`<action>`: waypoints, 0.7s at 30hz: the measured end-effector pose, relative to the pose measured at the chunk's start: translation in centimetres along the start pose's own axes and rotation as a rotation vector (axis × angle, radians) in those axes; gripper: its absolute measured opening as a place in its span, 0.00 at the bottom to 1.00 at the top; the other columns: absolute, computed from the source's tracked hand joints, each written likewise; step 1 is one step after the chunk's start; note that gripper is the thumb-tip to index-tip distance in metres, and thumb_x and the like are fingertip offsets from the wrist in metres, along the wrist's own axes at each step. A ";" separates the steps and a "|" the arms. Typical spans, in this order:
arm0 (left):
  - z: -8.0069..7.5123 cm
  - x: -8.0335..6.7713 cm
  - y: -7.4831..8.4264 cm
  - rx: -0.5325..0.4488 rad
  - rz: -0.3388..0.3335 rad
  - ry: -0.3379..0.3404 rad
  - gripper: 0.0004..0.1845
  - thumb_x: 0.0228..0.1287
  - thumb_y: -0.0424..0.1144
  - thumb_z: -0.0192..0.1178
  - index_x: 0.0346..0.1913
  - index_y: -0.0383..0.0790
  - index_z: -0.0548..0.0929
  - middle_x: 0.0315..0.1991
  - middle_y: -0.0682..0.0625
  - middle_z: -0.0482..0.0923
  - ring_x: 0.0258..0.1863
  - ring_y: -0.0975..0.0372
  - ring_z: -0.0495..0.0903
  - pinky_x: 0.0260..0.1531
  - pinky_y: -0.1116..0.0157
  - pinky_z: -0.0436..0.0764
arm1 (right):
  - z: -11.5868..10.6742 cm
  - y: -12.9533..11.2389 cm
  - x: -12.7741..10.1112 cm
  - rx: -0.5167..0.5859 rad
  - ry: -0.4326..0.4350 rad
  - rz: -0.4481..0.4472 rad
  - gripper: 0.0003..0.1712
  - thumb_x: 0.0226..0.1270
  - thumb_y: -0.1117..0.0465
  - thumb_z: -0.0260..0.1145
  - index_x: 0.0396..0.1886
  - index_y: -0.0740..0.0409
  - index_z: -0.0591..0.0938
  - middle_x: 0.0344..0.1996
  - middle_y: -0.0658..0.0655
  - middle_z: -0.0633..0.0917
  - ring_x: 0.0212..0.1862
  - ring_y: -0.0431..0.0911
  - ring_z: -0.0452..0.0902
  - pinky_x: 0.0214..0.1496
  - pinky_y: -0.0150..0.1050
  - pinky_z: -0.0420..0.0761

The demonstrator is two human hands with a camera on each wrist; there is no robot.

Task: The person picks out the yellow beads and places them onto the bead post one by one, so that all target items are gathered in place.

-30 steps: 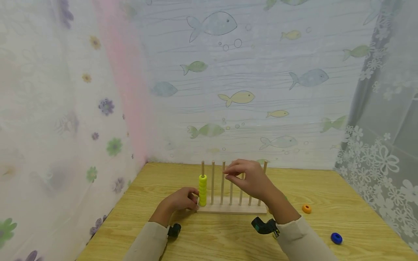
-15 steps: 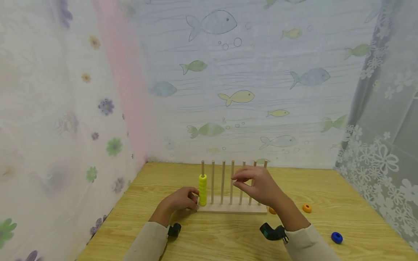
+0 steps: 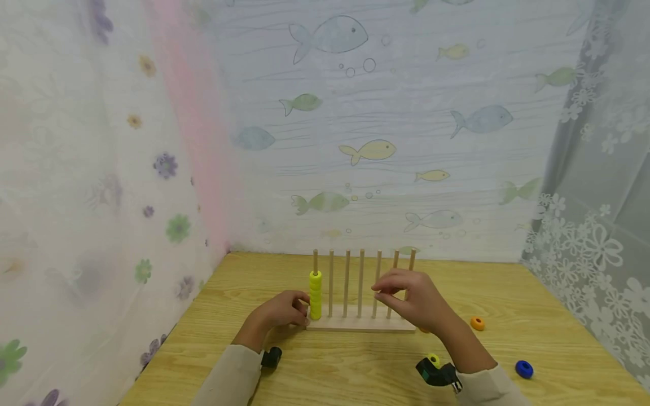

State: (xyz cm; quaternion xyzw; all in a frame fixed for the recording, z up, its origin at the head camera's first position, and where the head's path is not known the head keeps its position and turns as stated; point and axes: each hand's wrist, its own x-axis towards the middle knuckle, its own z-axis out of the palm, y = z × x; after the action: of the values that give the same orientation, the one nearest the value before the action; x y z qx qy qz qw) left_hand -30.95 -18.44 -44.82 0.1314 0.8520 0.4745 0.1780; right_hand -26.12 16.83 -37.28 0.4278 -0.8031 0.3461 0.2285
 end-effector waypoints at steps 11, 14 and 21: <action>-0.2 0.1 -0.1 -0.013 -0.004 -0.001 0.25 0.61 0.30 0.72 0.61 0.35 0.78 0.42 0.43 0.80 0.33 0.58 0.76 0.31 0.63 0.76 | -0.4 1.1 -1.5 0.021 -0.025 0.008 0.15 0.66 0.67 0.75 0.47 0.44 0.89 0.40 0.45 0.88 0.37 0.34 0.83 0.38 0.34 0.86; -0.1 0.1 -0.2 -0.015 0.000 0.001 0.26 0.60 0.29 0.72 0.61 0.35 0.77 0.42 0.43 0.80 0.33 0.57 0.76 0.31 0.62 0.76 | -0.5 1.3 -1.9 0.043 -0.049 0.042 0.13 0.67 0.65 0.74 0.46 0.44 0.89 0.40 0.45 0.88 0.36 0.34 0.84 0.38 0.35 0.86; 0.0 0.3 -0.5 -0.016 0.001 0.004 0.27 0.60 0.29 0.73 0.61 0.35 0.77 0.42 0.43 0.80 0.34 0.57 0.77 0.32 0.62 0.76 | -1.2 1.9 -3.1 0.116 -0.135 0.147 0.09 0.69 0.59 0.73 0.47 0.44 0.89 0.41 0.49 0.89 0.36 0.36 0.85 0.39 0.37 0.87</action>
State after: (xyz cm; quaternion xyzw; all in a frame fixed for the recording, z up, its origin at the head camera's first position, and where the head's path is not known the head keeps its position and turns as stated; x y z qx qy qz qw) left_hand -31.28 -18.56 -45.27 0.1293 0.8484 0.4818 0.1773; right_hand -25.99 20.14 -39.26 0.4023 -0.8246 0.3781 0.1230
